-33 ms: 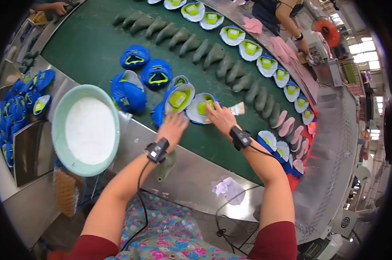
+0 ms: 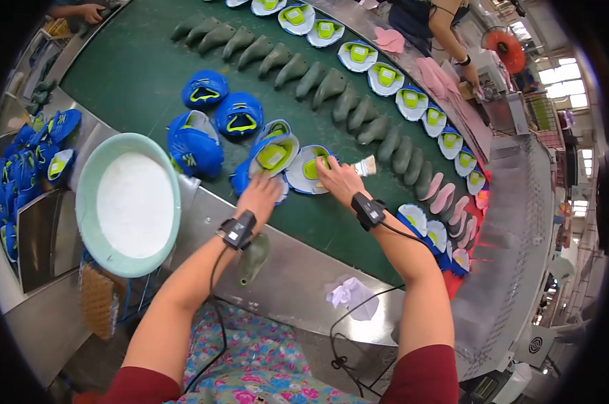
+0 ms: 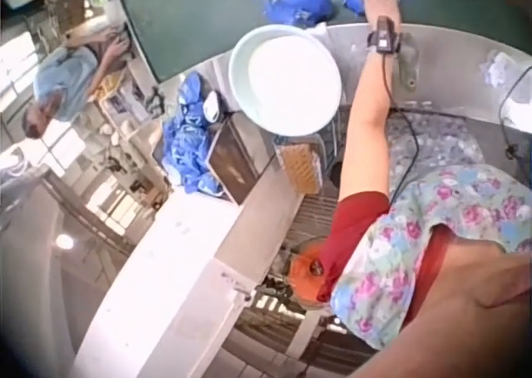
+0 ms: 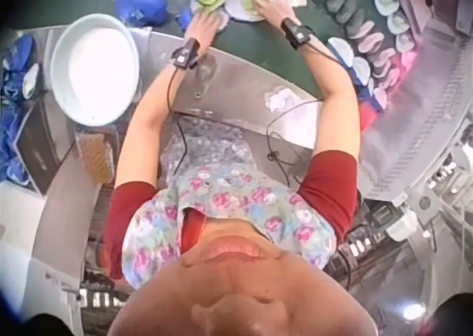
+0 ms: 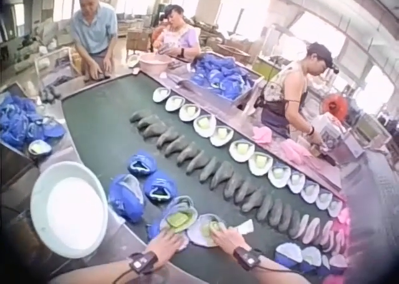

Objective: Apply adhesive to the interior edges of blue shoe uppers using a brush and a bowl of glue.

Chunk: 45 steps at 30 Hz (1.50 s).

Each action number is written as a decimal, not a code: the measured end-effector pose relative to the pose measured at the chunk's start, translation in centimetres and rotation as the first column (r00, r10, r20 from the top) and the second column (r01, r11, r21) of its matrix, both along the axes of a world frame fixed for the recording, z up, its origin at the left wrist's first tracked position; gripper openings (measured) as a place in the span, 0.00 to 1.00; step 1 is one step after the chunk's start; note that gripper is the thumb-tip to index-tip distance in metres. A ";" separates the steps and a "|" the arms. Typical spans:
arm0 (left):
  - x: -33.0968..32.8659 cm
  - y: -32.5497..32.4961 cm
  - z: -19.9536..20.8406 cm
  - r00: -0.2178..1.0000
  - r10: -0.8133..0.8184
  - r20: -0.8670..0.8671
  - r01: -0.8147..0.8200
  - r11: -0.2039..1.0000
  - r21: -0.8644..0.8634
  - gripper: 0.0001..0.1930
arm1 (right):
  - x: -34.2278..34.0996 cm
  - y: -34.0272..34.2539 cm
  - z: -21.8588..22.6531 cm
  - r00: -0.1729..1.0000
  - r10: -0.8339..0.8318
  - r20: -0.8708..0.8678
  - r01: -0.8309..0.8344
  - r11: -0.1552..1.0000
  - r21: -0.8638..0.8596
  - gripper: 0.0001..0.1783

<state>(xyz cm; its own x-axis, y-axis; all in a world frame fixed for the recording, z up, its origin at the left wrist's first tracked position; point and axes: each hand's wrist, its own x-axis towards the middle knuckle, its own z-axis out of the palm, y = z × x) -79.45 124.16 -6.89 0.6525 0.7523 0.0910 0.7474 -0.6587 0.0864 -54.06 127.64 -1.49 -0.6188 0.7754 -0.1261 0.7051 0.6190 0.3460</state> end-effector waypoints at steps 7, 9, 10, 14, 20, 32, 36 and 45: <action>1.1 1.3 4.9 0.988 0.007 0.155 0.008 0.996 -0.093 0.19 | 4.8 -3.3 3.9 0.992 -0.112 -0.056 0.094 0.960 -0.263 0.04; 0.9 0.1 7.3 0.956 0.036 0.291 -0.008 0.995 -0.098 0.22 | 4.7 -7.6 8.1 0.886 -0.355 -0.298 0.234 0.898 -0.373 0.07; 0.6 -1.2 8.6 0.875 0.091 0.476 0.034 0.968 -0.248 0.25 | 4.0 -9.5 10.6 0.771 -0.438 -0.462 0.226 0.867 -0.445 0.09; 2.1 -8.6 17.8 0.538 0.415 0.734 0.568 0.465 -0.680 0.42 | -0.3 -15.5 18.4 0.409 -0.578 -0.706 -0.088 0.745 -0.661 0.14; -4.5 -18.0 24.5 0.549 0.479 0.685 0.406 0.564 -0.720 0.40 | -7.4 -18.1 24.9 0.548 -0.585 -0.598 -0.413 0.433 -0.801 0.08; -25.2 -31.8 24.4 0.537 0.785 0.309 0.555 -0.053 -0.830 0.34 | -31.4 -6.7 16.4 0.099 -0.692 -0.715 -0.153 0.699 -0.699 0.16; -29.8 -25.9 23.3 0.312 0.868 0.387 0.473 0.211 -0.856 0.37 | -36.5 -4.2 7.7 0.218 -0.611 -0.761 -0.076 0.767 -0.638 0.11; -37.0 -12.5 14.6 -0.415 0.886 0.207 0.468 0.403 -0.786 0.27 | -39.5 -2.4 11.7 0.065 -0.738 -0.672 -0.104 0.665 -0.740 0.10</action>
<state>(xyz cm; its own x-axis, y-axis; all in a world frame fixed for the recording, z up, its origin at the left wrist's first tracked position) -116.45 111.64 7.75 0.0105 0.8603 -0.5097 -0.6863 0.3769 0.6220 -93.61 125.21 10.20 -0.2459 0.9570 -0.1539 0.3251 -0.0681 -0.9432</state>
